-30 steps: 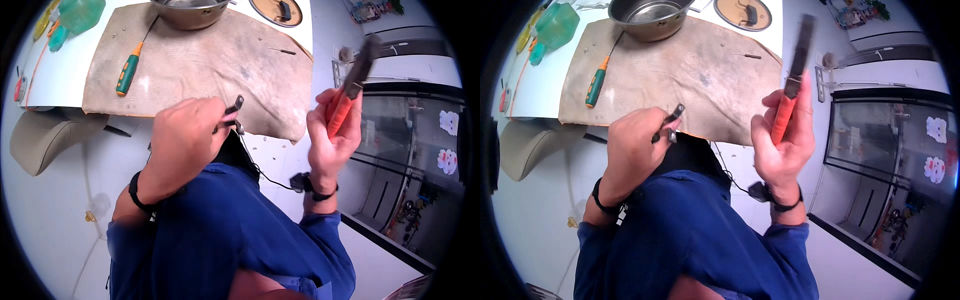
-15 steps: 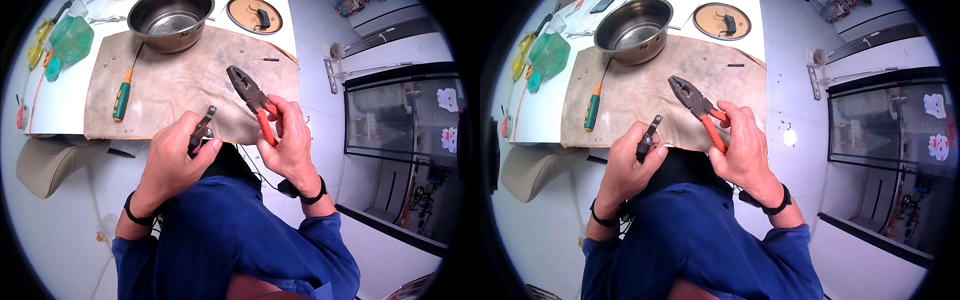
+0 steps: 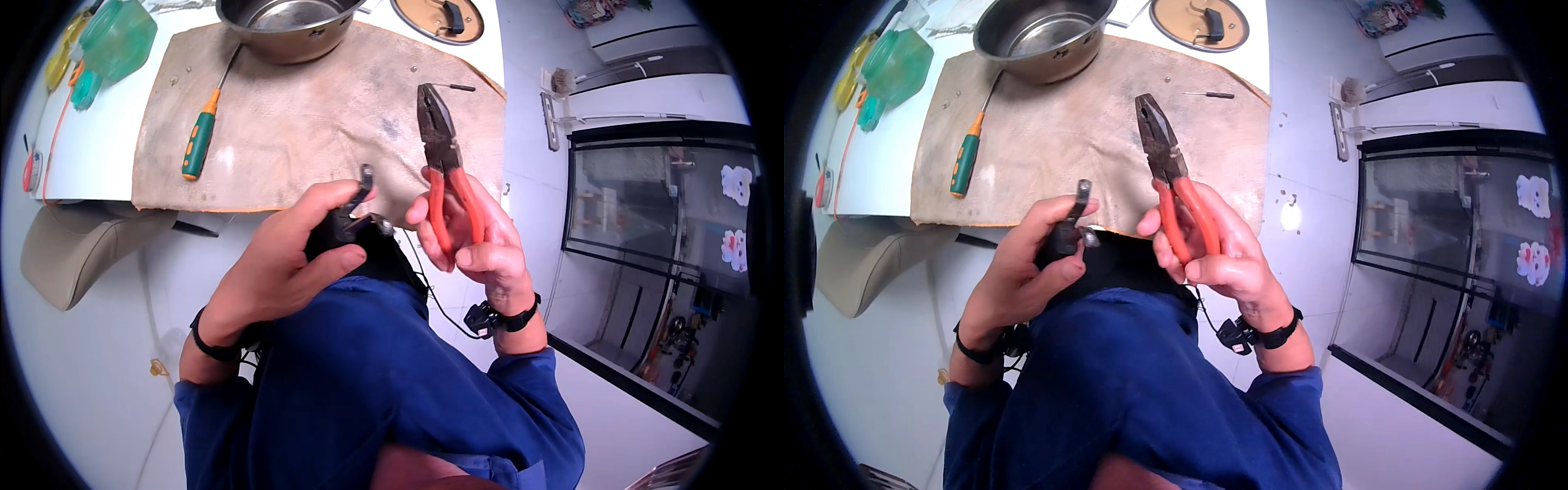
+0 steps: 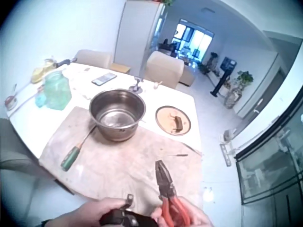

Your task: The person uses pliers to bend and squeeze a small black component by hand at a table. They wipe the tabletop with their hand, walk to a trash can to discard a small piece, and then view a screen on a mobile phone.

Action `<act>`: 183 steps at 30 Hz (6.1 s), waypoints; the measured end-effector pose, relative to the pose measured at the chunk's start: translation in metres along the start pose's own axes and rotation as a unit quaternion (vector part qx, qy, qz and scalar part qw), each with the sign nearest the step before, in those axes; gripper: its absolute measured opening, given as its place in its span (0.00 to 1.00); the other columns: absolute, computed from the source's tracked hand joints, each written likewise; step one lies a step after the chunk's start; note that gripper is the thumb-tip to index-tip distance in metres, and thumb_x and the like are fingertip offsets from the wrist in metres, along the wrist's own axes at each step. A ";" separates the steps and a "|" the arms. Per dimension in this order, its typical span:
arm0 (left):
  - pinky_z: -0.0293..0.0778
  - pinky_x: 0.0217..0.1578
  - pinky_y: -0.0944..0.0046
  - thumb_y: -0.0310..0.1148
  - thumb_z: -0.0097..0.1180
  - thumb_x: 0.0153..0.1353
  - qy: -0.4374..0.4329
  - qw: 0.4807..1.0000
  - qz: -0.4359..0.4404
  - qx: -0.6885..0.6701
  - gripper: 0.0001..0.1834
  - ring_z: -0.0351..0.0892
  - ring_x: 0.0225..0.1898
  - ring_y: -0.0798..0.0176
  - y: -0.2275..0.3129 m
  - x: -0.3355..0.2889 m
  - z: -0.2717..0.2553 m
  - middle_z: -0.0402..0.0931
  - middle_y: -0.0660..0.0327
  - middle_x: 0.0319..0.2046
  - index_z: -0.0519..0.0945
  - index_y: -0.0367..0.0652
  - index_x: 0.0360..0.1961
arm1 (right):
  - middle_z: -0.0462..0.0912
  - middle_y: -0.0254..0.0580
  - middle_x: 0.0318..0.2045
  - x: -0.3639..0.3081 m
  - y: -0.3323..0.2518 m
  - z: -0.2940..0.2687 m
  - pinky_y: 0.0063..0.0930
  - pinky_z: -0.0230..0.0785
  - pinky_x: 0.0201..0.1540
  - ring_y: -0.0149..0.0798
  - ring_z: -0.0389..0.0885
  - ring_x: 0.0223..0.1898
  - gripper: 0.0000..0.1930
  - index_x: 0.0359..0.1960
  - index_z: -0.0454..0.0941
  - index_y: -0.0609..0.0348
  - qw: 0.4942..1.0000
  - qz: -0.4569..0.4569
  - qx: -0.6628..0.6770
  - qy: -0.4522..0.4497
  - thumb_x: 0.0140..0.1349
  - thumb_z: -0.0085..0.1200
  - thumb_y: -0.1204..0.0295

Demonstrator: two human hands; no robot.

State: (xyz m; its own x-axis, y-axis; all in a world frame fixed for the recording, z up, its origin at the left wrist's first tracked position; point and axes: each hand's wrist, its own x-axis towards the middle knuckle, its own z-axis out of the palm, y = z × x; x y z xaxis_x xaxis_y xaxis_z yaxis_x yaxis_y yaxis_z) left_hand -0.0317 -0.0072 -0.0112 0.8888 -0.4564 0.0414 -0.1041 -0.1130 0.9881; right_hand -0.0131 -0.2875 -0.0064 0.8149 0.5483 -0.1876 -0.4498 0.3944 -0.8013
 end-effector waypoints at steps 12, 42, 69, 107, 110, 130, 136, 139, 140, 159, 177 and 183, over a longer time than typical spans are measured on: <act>0.76 0.49 0.59 0.26 0.68 0.57 0.072 0.986 0.057 0.139 0.29 0.83 0.45 0.47 -0.001 0.003 0.012 0.81 0.47 0.46 0.75 0.33 0.61 | 0.77 0.49 0.57 -0.015 0.005 0.004 0.30 0.72 0.60 0.42 0.80 0.59 0.40 0.70 0.66 0.65 0.891 -0.110 -0.434 0.080 0.49 0.57 0.84; 0.79 0.46 0.59 0.30 0.71 0.57 0.088 0.987 0.061 0.121 0.26 0.85 0.45 0.47 -0.021 0.021 0.018 0.84 0.47 0.46 0.79 0.34 0.56 | 0.81 0.44 0.49 -0.002 -0.027 -0.010 0.24 0.76 0.40 0.38 0.82 0.43 0.36 0.61 0.78 0.65 0.683 -0.283 -0.670 0.076 0.44 0.49 0.92; 0.78 0.52 0.62 0.26 0.71 0.56 0.059 0.995 -0.006 0.084 0.27 0.86 0.50 0.52 -0.021 0.019 0.013 0.84 0.47 0.50 0.79 0.32 0.57 | 0.80 0.40 0.57 0.001 -0.017 -0.020 0.27 0.75 0.49 0.32 0.80 0.50 0.41 0.74 0.66 0.57 0.679 -0.170 -0.714 -0.008 0.54 0.48 0.92; 0.72 0.24 0.58 0.40 0.73 0.55 0.152 0.938 0.132 0.284 0.24 0.78 0.24 0.55 0.025 0.027 0.017 0.74 0.61 0.27 0.79 0.47 0.51 | 0.80 0.53 0.49 -0.022 0.016 -0.014 0.29 0.77 0.48 0.35 0.83 0.43 0.13 0.39 0.73 0.64 0.908 -0.165 -0.365 0.119 0.55 0.49 0.93; 0.74 0.27 0.60 0.37 0.72 0.58 0.166 0.956 0.119 0.213 0.23 0.80 0.26 0.55 0.021 0.027 0.017 0.78 0.58 0.30 0.77 0.44 0.52 | 0.80 0.53 0.49 -0.022 0.020 -0.012 0.31 0.77 0.49 0.36 0.83 0.43 0.12 0.40 0.73 0.64 0.920 -0.153 -0.341 0.120 0.57 0.51 0.91; 0.77 0.31 0.67 0.46 0.40 0.81 0.144 0.882 -0.113 -0.433 0.24 0.73 0.26 0.71 0.007 0.036 0.013 0.75 0.62 0.29 0.77 0.33 0.52 | 0.76 0.70 0.61 -0.002 0.034 -0.007 0.32 0.76 0.55 0.44 0.84 0.52 0.18 0.50 0.76 0.61 0.994 -0.073 0.082 -0.024 0.56 0.53 0.85; 0.80 0.25 0.69 0.46 0.46 0.79 0.157 0.885 -0.162 -0.407 0.21 0.79 0.23 0.71 0.019 0.037 0.013 0.77 0.63 0.26 0.78 0.36 0.48 | 0.78 0.63 0.62 -0.003 0.022 -0.015 0.30 0.76 0.55 0.39 0.84 0.52 0.18 0.53 0.75 0.63 0.992 -0.099 -0.080 0.023 0.60 0.56 0.83; 0.79 0.24 0.70 0.46 0.50 0.77 0.163 0.893 -0.168 -0.385 0.19 0.79 0.22 0.72 0.024 0.035 0.015 0.76 0.64 0.25 0.78 0.38 0.45 | 0.76 0.63 0.63 -0.001 0.019 -0.019 0.30 0.75 0.56 0.39 0.83 0.53 0.19 0.54 0.75 0.64 0.990 -0.104 -0.097 0.021 0.60 0.57 0.82; 0.79 0.24 0.70 0.46 0.52 0.76 0.166 0.898 -0.171 -0.370 0.18 0.78 0.22 0.72 0.025 0.034 0.016 0.76 0.65 0.24 0.78 0.39 0.44 | 0.76 0.64 0.63 -0.001 0.018 -0.017 0.31 0.74 0.57 0.39 0.83 0.54 0.20 0.55 0.75 0.64 0.985 -0.116 -0.126 0.030 0.59 0.57 0.82; 0.84 0.30 0.65 0.37 0.56 0.74 0.217 0.922 -0.021 -0.320 0.11 0.83 0.30 0.68 0.011 0.029 0.016 0.80 0.56 0.43 0.72 0.41 0.40 | 0.73 0.61 0.66 -0.004 0.019 0.005 0.45 0.62 0.72 0.50 0.74 0.67 0.22 0.58 0.78 0.69 0.966 -0.127 -0.226 -0.020 0.59 0.58 0.84; 0.76 0.47 0.71 0.24 0.65 0.67 0.241 0.911 0.052 -0.332 0.10 0.78 0.43 0.73 0.009 0.028 0.021 0.78 0.61 0.42 0.76 0.34 0.44 | 0.68 0.64 0.70 0.001 0.027 0.010 0.49 0.65 0.70 0.58 0.73 0.68 0.27 0.64 0.73 0.69 0.918 -0.157 -0.364 -0.032 0.62 0.60 0.81; 0.82 0.44 0.70 0.23 0.64 0.67 0.260 0.915 0.081 -0.296 0.11 0.83 0.43 0.69 0.008 0.034 0.028 0.78 0.60 0.42 0.76 0.31 0.46 | 0.73 0.60 0.67 0.001 0.029 0.014 0.40 0.64 0.70 0.50 0.74 0.68 0.27 0.63 0.76 0.69 0.927 -0.151 -0.342 0.008 0.58 0.60 0.82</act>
State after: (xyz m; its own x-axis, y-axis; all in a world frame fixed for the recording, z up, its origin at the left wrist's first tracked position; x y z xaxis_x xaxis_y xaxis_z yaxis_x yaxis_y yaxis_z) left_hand -0.0148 -0.0482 -0.0063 0.9914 0.0744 0.1080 -0.1307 0.4879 0.8630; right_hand -0.0303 -0.2650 -0.0215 0.8733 0.4767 0.1002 0.1326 -0.0347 -0.9906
